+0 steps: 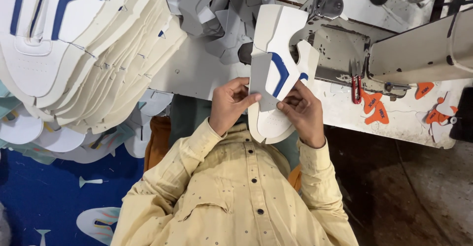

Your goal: The person sits at a sewing machine and repeatedly sews gray fabric strips onto white shoe parts with blue markings. They pick up a shoe part, align the strip, feed it through the machine, and then place the finished part aside.

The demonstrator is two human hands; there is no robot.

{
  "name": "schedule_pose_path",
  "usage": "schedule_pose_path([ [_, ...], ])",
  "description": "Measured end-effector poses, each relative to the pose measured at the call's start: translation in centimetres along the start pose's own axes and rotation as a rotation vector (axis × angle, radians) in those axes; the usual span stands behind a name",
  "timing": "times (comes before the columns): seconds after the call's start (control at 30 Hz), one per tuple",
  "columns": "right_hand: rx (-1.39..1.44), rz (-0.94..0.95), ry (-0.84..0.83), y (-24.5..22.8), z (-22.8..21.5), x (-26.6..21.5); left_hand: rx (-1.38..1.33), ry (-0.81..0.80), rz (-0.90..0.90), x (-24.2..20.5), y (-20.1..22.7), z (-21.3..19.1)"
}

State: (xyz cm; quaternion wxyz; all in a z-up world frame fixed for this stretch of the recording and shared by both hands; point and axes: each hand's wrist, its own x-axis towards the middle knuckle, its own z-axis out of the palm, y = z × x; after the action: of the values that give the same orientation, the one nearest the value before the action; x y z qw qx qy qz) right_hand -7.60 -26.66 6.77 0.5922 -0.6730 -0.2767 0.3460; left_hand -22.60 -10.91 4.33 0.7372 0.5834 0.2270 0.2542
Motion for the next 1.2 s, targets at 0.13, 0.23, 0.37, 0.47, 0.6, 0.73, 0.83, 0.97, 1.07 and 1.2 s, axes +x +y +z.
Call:
schedule_pose_path([
  [0.13, 0.016, 0.013, 0.002, 0.0, -0.1, -0.2, 0.011, -0.010, -0.018, -0.1, 0.3, 0.2],
  [0.23, 0.014, 0.015, 0.014, -0.2, -0.1, -0.4, 0.021, -0.011, -0.025, -0.2, 0.1, 0.3],
  [0.37, -0.033, 0.027, 0.028, -0.4, -0.2, -0.4, 0.041, -0.030, -0.049, -0.2, 0.1, 0.1],
  [0.47, 0.006, 0.024, 0.024, -0.9, -0.3, -0.2, -0.163, -0.074, -0.082, -0.2, 0.4, 0.3],
  [0.6, 0.008, 0.018, 0.017, -1.4, -0.1, 0.0, 0.006, -0.103, -0.029, -0.3, 2.1, 1.4],
  [0.73, -0.025, -0.004, 0.002, -1.7, -0.2, 0.0, 0.078, -0.081, -0.019, 0.0, 1.3, 1.9],
  [0.83, 0.156, 0.134, 0.013, 0.0, -1.8, 0.0, 0.049, -0.094, -0.006, 0.2, 1.1, 1.6],
  [0.97, 0.208, 0.138, -0.020, -0.4, -1.9, 0.1, 0.028, -0.114, 0.001, 0.4, 1.0, 1.5],
  [1.07, 0.086, 0.041, -0.098, -1.5, -1.3, 0.2, 0.045, -0.111, -0.006, 0.5, 1.3, 1.5],
  [1.2, 0.014, 0.017, -0.067, -1.5, -0.7, 0.2, 0.092, -0.113, 0.008, 0.4, 1.7, 1.5],
])
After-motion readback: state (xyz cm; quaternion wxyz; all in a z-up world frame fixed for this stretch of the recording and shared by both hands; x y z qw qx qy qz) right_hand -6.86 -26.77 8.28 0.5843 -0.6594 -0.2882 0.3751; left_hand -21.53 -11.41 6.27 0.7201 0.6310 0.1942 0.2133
